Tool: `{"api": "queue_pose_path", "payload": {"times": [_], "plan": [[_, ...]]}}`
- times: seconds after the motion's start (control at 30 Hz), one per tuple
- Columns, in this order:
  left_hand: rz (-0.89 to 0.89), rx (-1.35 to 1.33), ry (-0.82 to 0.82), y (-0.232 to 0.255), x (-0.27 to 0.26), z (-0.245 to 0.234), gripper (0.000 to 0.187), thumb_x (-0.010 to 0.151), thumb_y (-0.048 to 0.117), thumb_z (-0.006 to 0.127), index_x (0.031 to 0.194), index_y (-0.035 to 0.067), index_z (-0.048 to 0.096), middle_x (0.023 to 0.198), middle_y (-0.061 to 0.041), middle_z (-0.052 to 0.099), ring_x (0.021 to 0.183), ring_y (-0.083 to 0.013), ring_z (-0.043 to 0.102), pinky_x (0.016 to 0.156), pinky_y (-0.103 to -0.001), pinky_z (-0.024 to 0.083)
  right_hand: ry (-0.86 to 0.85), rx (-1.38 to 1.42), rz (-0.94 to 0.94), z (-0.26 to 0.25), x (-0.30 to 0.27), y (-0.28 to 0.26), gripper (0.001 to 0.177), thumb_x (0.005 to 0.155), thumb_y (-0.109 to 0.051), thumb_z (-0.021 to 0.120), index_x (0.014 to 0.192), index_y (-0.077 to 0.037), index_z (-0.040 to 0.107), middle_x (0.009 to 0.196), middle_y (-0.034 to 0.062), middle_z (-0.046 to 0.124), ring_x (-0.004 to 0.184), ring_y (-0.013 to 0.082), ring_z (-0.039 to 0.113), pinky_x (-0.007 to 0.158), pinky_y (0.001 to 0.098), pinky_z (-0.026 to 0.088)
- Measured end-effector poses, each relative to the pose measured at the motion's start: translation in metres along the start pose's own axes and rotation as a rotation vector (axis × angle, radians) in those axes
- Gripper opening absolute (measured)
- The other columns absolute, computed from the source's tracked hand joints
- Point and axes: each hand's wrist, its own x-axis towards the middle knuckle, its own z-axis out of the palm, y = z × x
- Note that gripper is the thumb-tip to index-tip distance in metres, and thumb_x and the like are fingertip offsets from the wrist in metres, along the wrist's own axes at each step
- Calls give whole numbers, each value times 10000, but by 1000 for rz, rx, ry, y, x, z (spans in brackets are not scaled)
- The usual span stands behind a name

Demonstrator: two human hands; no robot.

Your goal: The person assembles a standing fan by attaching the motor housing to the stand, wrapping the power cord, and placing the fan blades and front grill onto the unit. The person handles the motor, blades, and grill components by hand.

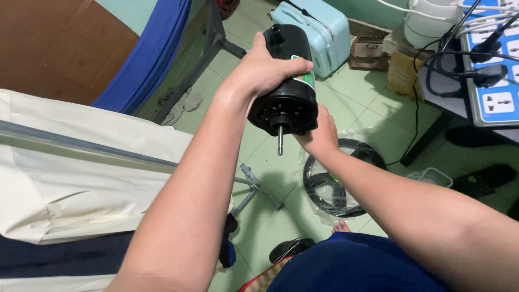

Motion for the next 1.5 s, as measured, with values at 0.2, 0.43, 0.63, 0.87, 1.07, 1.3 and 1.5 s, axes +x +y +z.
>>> {"api": "queue_pose_path", "payload": {"times": [0.2,0.43,0.63,0.87,1.07,1.3,1.5], "plan": [[-31,18,3,-16,-20,-18,1016,605,395,873,1411,-15,410,1179,-191,698,1012,-267,736,862,-365,602,-32,-15,-71,19,-11,0,524,750,-291,823,1145,-74,556,1167,201,594,1110,448,560,937,531,476],[-16,-83,59,-33,-48,-37,882,652,346,870,1362,13,466,1171,-157,701,1021,-242,720,880,-358,593,-83,-5,-108,30,-24,-14,537,764,-266,822,1155,-42,531,1163,204,596,1095,451,561,931,533,473],[-26,-160,138,-31,-29,-21,841,643,307,871,1320,-10,486,1143,-169,701,959,-245,732,804,-363,620,-209,-66,-286,11,0,2,599,749,-295,869,1230,-73,590,1196,185,630,1159,413,583,957,499,498],[-82,-140,182,-19,1,-2,1089,601,304,899,1412,-89,288,1139,-184,697,903,-224,755,739,-335,640,-17,149,-262,-104,50,110,517,868,-84,717,1367,-2,611,1290,125,686,1149,236,692,935,352,562],[-113,-207,152,-17,-7,-6,1074,644,297,857,1482,-75,297,1192,-208,693,871,-234,770,701,-342,644,633,-6,85,-259,68,161,256,886,26,644,1140,37,616,929,128,715,681,180,732,500,299,582],[-37,-252,183,-24,-3,-3,1176,658,284,891,1500,-103,167,1229,-200,678,965,-213,765,776,-307,650,283,-88,461,-272,73,159,149,981,-100,674,1060,21,638,808,175,712,627,249,721,491,368,546],[-93,-234,202,-19,-6,-3,1069,642,297,864,1474,-76,304,1193,-187,693,928,-219,769,764,-325,651,376,-129,322,-256,72,150,164,962,-98,694,1044,39,655,800,153,725,640,220,736,539,344,578]]}}
